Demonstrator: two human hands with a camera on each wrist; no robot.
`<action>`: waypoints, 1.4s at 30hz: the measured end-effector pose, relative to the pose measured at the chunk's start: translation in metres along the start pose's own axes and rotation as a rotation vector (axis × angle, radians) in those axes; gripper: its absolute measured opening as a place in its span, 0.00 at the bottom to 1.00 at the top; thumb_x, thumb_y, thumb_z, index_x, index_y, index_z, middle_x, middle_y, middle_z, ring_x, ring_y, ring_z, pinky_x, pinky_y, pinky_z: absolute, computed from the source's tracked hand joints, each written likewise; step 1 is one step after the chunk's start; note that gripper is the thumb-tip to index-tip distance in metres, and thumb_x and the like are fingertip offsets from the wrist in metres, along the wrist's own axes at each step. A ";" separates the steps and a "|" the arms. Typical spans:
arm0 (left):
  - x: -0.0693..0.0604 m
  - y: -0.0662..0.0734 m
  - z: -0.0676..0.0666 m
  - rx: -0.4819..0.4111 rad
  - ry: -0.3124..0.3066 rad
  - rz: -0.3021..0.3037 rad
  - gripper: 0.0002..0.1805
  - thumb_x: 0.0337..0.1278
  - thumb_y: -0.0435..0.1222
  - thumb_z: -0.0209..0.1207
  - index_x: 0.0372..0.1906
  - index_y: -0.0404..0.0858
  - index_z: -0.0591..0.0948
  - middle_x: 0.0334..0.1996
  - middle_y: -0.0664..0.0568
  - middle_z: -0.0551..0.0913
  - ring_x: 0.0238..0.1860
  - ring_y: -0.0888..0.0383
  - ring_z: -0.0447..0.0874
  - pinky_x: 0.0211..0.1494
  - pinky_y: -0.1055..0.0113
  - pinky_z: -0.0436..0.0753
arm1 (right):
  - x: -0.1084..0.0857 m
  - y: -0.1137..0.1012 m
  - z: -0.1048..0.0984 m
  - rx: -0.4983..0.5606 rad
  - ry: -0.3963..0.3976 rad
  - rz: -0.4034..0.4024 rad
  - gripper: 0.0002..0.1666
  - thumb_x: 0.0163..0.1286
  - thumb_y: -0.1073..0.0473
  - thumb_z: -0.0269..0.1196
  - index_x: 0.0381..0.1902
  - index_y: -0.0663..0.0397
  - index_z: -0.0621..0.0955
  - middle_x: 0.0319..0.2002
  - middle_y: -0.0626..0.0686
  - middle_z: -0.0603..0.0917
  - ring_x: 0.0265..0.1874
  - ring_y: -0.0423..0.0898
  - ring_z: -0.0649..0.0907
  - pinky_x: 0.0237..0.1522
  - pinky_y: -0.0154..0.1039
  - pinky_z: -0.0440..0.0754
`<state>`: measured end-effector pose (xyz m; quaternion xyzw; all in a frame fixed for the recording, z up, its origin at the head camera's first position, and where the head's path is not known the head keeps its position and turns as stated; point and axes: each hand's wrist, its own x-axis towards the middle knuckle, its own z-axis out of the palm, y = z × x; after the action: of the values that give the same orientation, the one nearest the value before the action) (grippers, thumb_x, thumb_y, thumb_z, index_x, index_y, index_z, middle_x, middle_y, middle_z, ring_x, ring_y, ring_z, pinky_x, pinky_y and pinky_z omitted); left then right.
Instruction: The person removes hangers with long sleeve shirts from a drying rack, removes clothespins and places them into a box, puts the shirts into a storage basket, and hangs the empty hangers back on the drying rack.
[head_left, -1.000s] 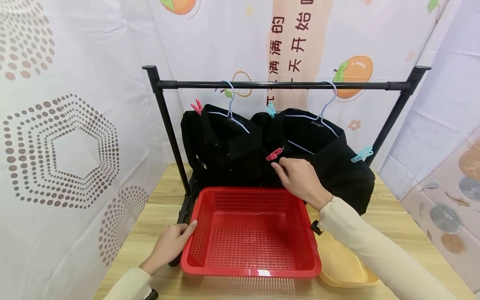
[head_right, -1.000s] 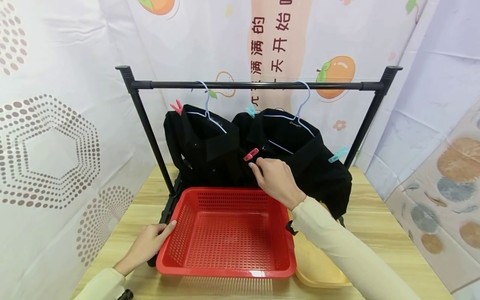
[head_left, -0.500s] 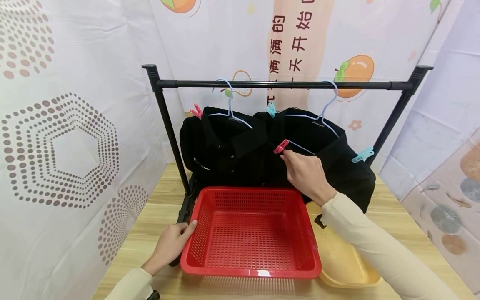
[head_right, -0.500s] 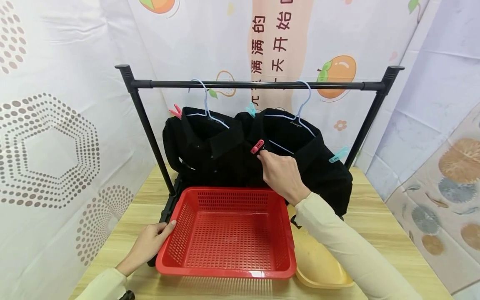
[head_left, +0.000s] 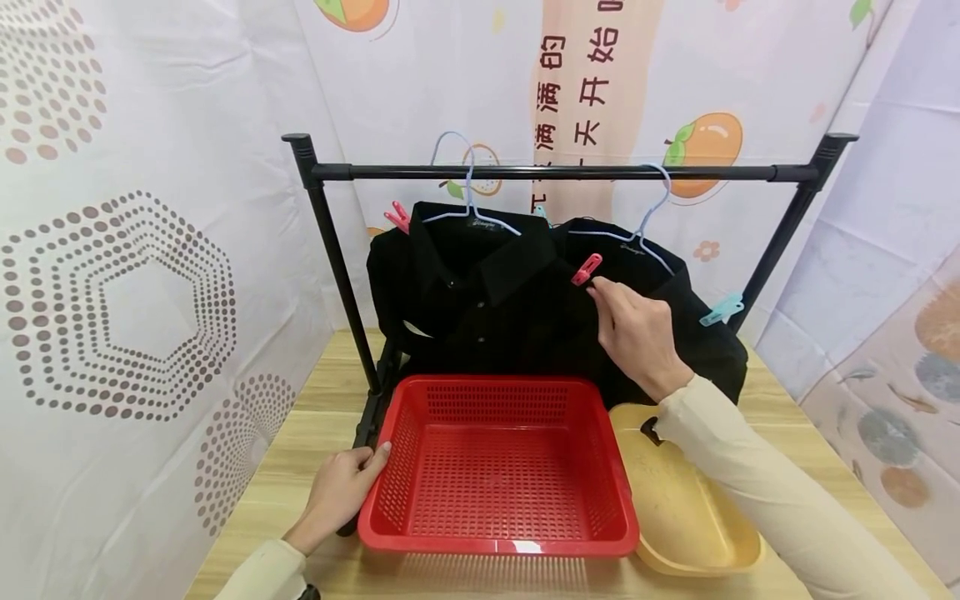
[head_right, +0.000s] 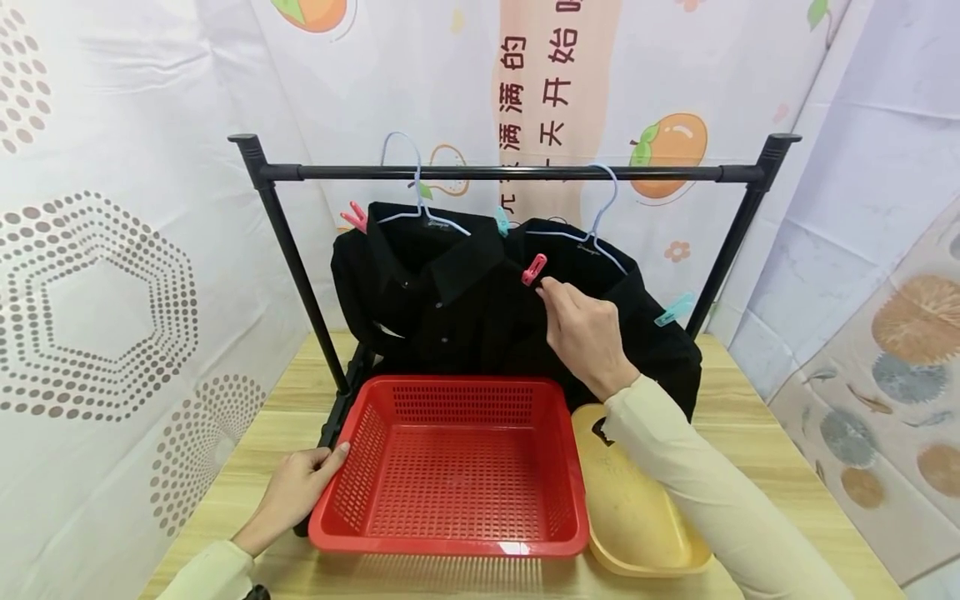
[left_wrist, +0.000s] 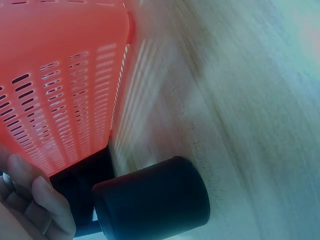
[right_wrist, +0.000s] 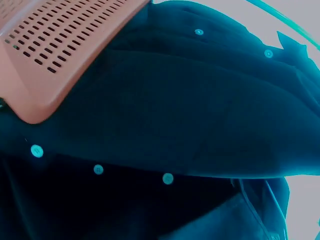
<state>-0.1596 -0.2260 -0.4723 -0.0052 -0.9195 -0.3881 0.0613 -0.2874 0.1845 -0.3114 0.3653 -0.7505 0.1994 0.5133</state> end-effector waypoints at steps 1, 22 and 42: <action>0.000 0.000 0.000 0.003 0.004 0.002 0.28 0.78 0.53 0.52 0.20 0.42 0.78 0.12 0.59 0.77 0.10 0.62 0.77 0.15 0.68 0.72 | 0.001 0.000 -0.001 0.002 0.015 0.010 0.07 0.70 0.71 0.65 0.45 0.69 0.83 0.31 0.63 0.86 0.22 0.56 0.83 0.24 0.48 0.83; 0.001 0.000 -0.004 0.073 0.045 0.002 0.29 0.78 0.54 0.53 0.18 0.44 0.75 0.12 0.59 0.75 0.11 0.61 0.74 0.16 0.68 0.68 | -0.016 0.001 -0.043 0.028 0.133 0.215 0.07 0.70 0.72 0.65 0.44 0.70 0.84 0.24 0.59 0.79 0.18 0.49 0.73 0.26 0.38 0.67; 0.000 -0.002 0.000 0.082 0.061 0.003 0.30 0.77 0.53 0.53 0.16 0.44 0.70 0.11 0.58 0.71 0.12 0.62 0.68 0.18 0.70 0.64 | -0.055 -0.007 -0.071 0.238 -0.017 0.409 0.06 0.72 0.76 0.61 0.41 0.67 0.84 0.18 0.47 0.66 0.19 0.33 0.64 0.24 0.29 0.61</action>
<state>-0.1596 -0.2275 -0.4738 0.0076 -0.9323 -0.3501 0.0903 -0.2261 0.2463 -0.3341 0.2655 -0.7844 0.3831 0.4091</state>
